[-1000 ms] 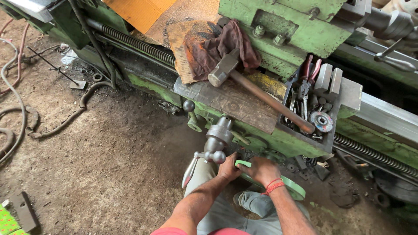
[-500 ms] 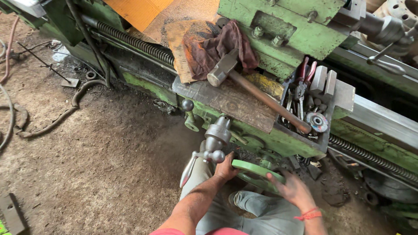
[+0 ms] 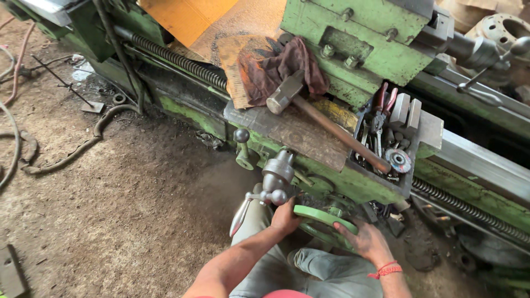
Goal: The person turns a large green circular handle on a piece of machinery by hand, rotating it back and forth.
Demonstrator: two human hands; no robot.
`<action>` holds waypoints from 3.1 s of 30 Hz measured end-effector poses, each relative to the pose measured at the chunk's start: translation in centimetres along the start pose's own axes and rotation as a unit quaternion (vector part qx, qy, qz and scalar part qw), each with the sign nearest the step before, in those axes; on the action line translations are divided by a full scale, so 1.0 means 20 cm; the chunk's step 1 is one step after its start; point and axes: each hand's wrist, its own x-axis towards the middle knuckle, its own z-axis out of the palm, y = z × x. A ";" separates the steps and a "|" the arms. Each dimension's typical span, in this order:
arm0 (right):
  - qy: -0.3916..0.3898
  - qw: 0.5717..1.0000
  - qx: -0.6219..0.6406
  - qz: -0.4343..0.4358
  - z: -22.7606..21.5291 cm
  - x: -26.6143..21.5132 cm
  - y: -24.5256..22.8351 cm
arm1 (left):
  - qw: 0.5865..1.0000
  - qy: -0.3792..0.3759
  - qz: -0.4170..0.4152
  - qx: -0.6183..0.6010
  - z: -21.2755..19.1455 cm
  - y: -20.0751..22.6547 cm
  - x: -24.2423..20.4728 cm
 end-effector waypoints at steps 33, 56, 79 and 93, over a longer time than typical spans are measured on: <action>-0.011 1.000 -0.009 -0.018 -0.05 0.00 -0.01 | 0.919 -0.093 0.136 0.358 0.03 0.23 0.14; -0.003 0.992 0.100 -0.080 -0.07 -0.04 0.18 | 0.958 -0.125 0.035 0.257 -0.04 0.30 0.13; 0.016 0.985 0.127 -0.119 -0.06 -0.04 0.15 | 0.955 -0.133 0.061 0.258 -0.04 0.24 0.13; -0.017 0.987 0.147 -0.066 -0.05 -0.03 0.13 | 0.963 -0.128 0.035 0.236 -0.04 0.23 0.13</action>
